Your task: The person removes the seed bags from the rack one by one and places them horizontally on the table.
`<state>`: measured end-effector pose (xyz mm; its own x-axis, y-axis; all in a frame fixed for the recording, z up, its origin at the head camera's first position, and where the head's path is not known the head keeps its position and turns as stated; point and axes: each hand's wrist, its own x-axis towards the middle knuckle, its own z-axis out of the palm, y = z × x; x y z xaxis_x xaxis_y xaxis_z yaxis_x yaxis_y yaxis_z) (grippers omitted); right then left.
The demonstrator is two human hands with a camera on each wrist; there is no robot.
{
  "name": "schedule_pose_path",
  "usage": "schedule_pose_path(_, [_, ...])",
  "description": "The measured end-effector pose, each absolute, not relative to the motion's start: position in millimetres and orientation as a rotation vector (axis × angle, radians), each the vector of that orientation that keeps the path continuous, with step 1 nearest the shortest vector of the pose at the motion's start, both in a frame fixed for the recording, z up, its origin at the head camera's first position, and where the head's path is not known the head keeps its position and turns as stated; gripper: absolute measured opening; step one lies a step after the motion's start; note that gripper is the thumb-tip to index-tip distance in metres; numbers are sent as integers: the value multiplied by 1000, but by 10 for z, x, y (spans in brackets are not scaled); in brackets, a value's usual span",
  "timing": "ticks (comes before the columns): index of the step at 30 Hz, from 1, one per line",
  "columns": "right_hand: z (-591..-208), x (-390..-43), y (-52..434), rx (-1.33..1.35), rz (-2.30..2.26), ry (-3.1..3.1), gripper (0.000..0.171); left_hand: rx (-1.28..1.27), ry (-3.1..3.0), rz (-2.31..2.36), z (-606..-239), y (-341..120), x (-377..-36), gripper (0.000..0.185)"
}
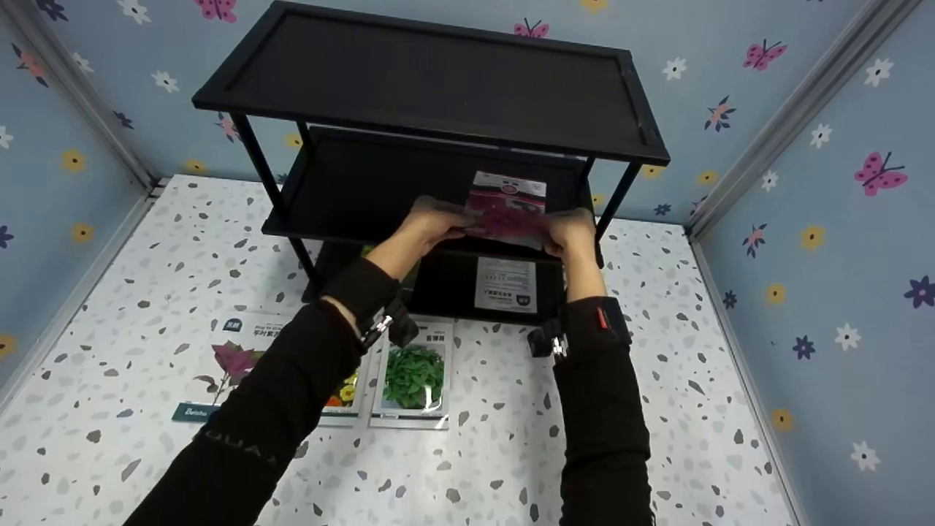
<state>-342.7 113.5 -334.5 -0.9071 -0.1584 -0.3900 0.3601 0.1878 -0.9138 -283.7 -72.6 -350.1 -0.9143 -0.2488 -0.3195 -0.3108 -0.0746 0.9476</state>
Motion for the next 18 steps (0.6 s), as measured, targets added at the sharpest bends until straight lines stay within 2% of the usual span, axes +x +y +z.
schedule_pose_path(8, [-3341, -3215, 1177, 51, -1948, 1957, 5, -470, 1815, 2443, -3560, -863, -2622, 31])
schedule_pose_path(14, [-3406, -3002, 1159, -74, -2004, 1932, 16, -366, 1821, 2505, -3610, -931, -2360, 30])
schedule_pose_path(18, [-3488, -2830, 1150, -124, -2045, 1903, 10, -303, 1816, 2526, -3681, -970, -2129, 32])
